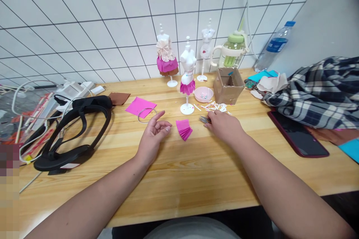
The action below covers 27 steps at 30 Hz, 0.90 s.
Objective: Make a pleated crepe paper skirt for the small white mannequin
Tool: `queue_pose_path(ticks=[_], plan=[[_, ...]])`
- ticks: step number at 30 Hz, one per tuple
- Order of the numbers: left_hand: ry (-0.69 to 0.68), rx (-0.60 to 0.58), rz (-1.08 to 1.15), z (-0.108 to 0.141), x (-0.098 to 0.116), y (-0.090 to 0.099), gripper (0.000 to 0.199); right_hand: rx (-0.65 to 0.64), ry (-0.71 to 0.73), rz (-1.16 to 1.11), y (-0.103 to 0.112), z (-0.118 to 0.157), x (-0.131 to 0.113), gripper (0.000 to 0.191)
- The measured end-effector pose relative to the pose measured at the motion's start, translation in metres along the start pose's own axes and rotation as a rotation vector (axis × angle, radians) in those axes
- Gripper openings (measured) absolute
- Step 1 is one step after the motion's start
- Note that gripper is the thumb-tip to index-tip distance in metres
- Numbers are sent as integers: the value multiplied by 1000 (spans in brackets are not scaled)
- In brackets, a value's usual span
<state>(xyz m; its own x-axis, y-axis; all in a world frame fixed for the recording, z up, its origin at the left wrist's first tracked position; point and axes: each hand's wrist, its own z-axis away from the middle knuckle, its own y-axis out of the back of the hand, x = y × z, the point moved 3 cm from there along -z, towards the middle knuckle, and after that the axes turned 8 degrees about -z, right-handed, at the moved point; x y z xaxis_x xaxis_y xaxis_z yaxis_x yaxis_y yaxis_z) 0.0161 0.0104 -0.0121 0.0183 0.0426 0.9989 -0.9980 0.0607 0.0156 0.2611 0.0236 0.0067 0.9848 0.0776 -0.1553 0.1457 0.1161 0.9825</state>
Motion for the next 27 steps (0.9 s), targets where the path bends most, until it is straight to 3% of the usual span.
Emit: queue_pose_path(ticks=[4,11,15,18,20,22,24,27], plan=[[-21,-44,-32,2,1,-3,85,-57,-20,-13,-1,-1,3,30],[-33,-68,-106,4,4,-8,87,-93,-12,-25,2,2,2,32],[-34,-62,-101,3,3,-8,84,-3,-28,-12,10,6,-1,32],[-43,-69,-100,2,2,-8,84,110,180,-109,13,8,-12,29],[-56,-76,-104,2,2,-8,87,74,428,-213,8,7,-21,41],[-62,-92,-117,3,2,-9,89,-6,577,-298,-2,6,-28,56],[-66,-117,-146,3,2,-10,91,-52,584,-331,-10,3,-32,54],[-114,-160,-238,4,1,-11,96,-60,554,-305,-15,0,-37,35]])
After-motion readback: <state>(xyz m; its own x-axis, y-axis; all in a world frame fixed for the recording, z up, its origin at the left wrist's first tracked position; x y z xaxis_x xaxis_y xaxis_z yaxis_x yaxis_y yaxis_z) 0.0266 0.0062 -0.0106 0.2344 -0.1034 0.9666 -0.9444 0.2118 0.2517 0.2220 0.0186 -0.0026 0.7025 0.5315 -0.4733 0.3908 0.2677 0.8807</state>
